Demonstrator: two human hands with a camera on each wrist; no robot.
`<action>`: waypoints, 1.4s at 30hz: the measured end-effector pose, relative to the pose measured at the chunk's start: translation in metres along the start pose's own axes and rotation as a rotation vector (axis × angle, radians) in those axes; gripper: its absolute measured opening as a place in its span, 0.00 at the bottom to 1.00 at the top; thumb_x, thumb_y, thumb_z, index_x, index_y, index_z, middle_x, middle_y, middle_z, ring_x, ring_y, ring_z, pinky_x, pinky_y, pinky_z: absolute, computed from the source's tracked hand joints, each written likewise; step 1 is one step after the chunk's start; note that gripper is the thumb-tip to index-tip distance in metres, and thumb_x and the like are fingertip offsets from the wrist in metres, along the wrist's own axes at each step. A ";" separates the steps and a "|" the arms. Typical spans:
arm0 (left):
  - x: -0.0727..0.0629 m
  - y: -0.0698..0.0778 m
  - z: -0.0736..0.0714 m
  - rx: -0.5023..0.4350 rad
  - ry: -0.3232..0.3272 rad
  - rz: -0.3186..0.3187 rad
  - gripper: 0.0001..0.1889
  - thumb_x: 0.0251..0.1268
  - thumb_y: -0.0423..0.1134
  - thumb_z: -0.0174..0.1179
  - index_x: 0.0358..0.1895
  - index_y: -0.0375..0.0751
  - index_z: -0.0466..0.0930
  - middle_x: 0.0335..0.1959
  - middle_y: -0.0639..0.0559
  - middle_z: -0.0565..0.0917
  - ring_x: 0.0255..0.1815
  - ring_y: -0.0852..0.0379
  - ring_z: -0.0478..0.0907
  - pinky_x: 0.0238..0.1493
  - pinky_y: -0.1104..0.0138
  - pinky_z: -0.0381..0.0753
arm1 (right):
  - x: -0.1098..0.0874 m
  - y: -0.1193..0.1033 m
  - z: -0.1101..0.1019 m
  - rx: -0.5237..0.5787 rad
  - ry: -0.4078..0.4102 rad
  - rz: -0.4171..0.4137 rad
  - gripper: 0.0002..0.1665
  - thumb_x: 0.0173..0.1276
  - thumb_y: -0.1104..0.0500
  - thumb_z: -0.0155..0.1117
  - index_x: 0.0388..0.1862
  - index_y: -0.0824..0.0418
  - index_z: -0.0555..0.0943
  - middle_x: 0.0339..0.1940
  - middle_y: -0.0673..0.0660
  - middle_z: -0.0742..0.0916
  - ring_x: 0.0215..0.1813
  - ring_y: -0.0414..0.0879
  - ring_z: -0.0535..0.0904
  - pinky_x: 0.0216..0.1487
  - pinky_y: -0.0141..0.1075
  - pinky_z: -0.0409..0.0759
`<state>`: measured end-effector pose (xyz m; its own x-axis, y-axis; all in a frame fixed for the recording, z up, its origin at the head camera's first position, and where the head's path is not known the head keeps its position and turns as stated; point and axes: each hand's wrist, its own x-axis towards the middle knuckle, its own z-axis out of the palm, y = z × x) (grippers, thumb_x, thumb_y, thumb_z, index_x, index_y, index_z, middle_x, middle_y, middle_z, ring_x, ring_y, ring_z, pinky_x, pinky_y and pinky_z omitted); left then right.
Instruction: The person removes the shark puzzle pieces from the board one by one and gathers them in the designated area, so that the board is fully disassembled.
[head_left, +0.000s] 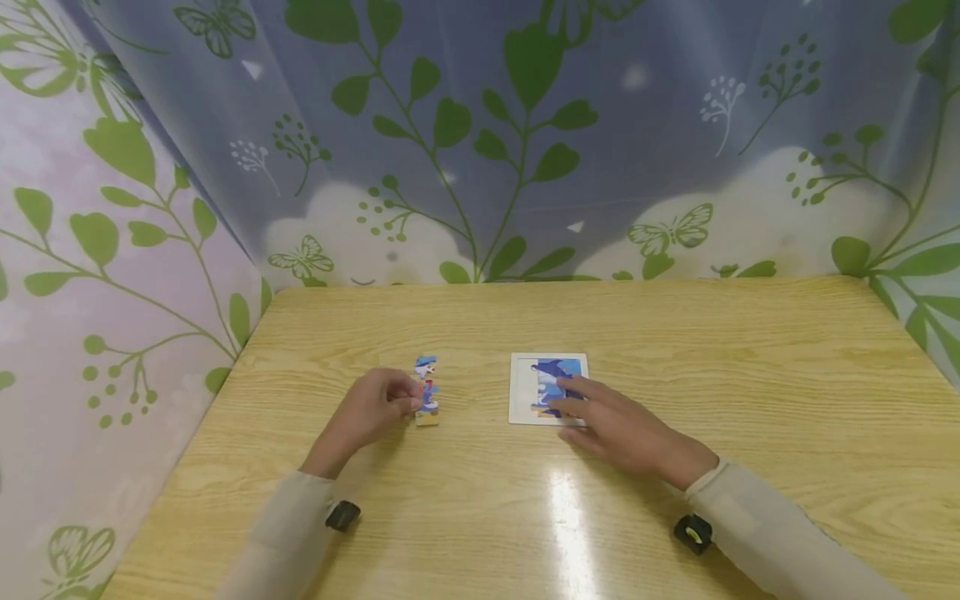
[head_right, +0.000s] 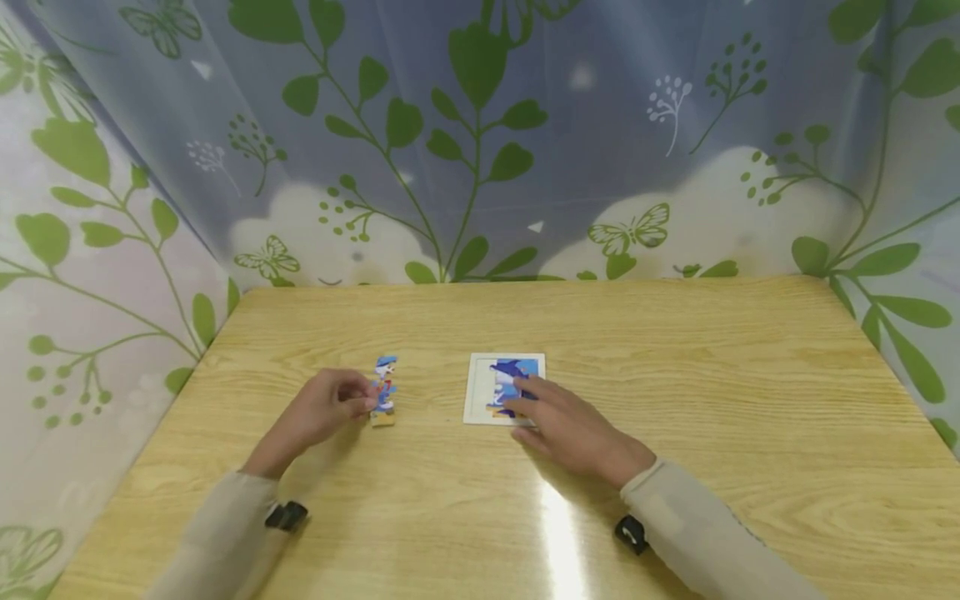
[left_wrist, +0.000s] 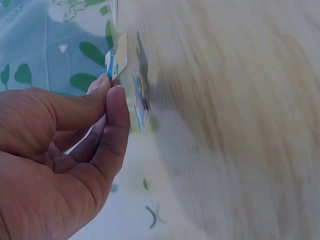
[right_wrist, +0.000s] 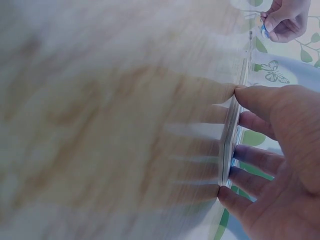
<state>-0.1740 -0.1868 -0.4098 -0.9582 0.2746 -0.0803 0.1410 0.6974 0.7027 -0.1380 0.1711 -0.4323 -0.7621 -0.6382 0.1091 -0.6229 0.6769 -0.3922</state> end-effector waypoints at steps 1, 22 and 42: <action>0.000 -0.001 -0.001 0.002 0.002 0.001 0.01 0.66 0.29 0.66 0.36 0.35 0.86 0.27 0.51 0.84 0.27 0.57 0.80 0.31 0.65 0.77 | 0.000 0.000 0.000 0.001 0.001 0.001 0.24 0.75 0.56 0.64 0.65 0.66 0.79 0.72 0.70 0.73 0.74 0.65 0.66 0.71 0.58 0.67; -0.002 -0.012 0.002 0.118 0.061 -0.048 0.05 0.60 0.26 0.69 0.29 0.40 0.87 0.26 0.54 0.85 0.29 0.58 0.78 0.34 0.65 0.79 | 0.000 0.000 0.001 0.001 -0.002 0.012 0.25 0.74 0.55 0.65 0.65 0.66 0.79 0.72 0.70 0.73 0.73 0.65 0.67 0.70 0.57 0.68; 0.001 -0.006 0.004 0.119 0.078 -0.039 0.02 0.61 0.29 0.70 0.32 0.38 0.88 0.30 0.51 0.87 0.34 0.55 0.84 0.40 0.58 0.84 | -0.001 0.001 0.000 -0.018 0.018 -0.025 0.23 0.74 0.57 0.65 0.63 0.67 0.80 0.70 0.72 0.74 0.72 0.66 0.69 0.69 0.58 0.69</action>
<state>-0.1744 -0.1879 -0.4167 -0.9792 0.1971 -0.0475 0.1277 0.7814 0.6108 -0.1381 0.1721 -0.4329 -0.7491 -0.6485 0.1353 -0.6450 0.6674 -0.3723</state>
